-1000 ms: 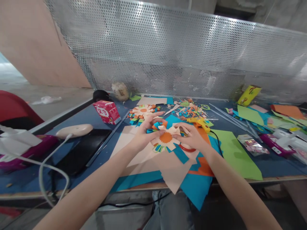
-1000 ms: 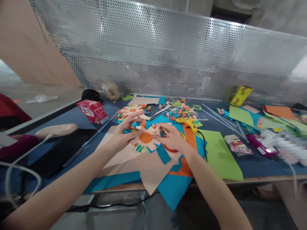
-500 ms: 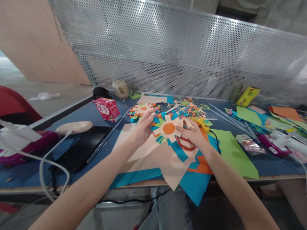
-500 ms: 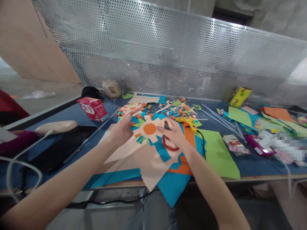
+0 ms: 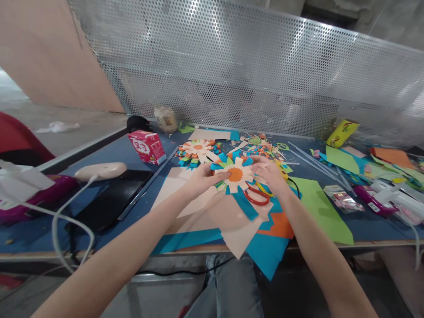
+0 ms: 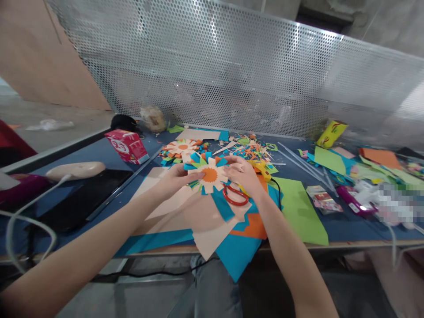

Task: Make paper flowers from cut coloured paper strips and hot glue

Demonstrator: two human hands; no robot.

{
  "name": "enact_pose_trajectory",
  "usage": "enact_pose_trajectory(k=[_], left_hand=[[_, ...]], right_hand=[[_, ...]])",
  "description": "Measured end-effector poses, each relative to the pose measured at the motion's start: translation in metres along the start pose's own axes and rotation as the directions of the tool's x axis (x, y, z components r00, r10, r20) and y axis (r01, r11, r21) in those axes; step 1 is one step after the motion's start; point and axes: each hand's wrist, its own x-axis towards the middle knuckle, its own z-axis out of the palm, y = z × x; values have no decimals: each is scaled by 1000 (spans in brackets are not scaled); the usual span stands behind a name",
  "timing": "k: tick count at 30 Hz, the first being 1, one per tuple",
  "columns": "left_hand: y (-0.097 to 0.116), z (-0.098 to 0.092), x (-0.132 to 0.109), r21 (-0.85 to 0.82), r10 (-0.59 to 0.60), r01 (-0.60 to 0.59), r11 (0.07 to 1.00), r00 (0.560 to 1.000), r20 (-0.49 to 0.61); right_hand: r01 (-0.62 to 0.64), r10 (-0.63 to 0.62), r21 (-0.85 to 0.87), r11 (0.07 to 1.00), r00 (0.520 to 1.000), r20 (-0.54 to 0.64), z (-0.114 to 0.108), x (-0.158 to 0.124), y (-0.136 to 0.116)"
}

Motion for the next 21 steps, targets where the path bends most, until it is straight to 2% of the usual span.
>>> enact_pose_trajectory(k=[1, 2, 3, 4, 6, 7, 9, 10, 11, 13, 15, 18, 21], left_hand=[[0, -2, 0, 146, 138, -134, 980, 990, -18], [0, -5, 0, 301, 292, -273, 914, 956, -21], [0, -8, 0, 445, 441, -394, 804, 898, -1], [1, -11, 0, 561, 564, -485, 671, 825, 39], [3, -17, -1, 698, 720, -577, 425, 682, 125], [4, -19, -2, 737, 773, -591, 328, 616, 150], [5, -23, -3, 776, 835, -599, 197, 517, 187], [6, -23, -3, 786, 846, -596, 165, 496, 198], [6, -24, -4, 792, 846, -590, 155, 493, 202], [6, -24, -4, 803, 838, -574, 161, 510, 196], [7, -23, -4, 809, 852, -574, 128, 481, 206], [10, -21, -4, 813, 884, -581, 23, 392, 254], [11, -19, -4, 824, 888, -566, -6, 376, 264]], right_hand=[[107, -108, -101, 989, 994, -7, -1, -2, -2], [232, -242, -225, 946, 970, -17, -3, -4, -5], [358, -396, -371, 857, 918, -29, -4, -7, -9], [446, -532, -518, 730, 846, -21, -5, -10, -12], [544, -712, -694, 473, 699, 63, -6, -14, -17], [564, -758, -735, 377, 644, 106, -7, -16, -18], [585, -793, -770, 255, 582, 180, -6, -18, -18], [589, -793, -779, 217, 571, 211, -6, -18, -18], [591, -788, -786, 182, 566, 242, -5, -18, -17], [593, -780, -796, 121, 553, 294, -4, -17, -17], [596, -782, -798, 89, 538, 315, -3, -17, -18], [639, -773, -765, 80, 524, 357, -4, -17, -19], [665, -749, -734, 138, 555, 362, -4, -17, -18]])
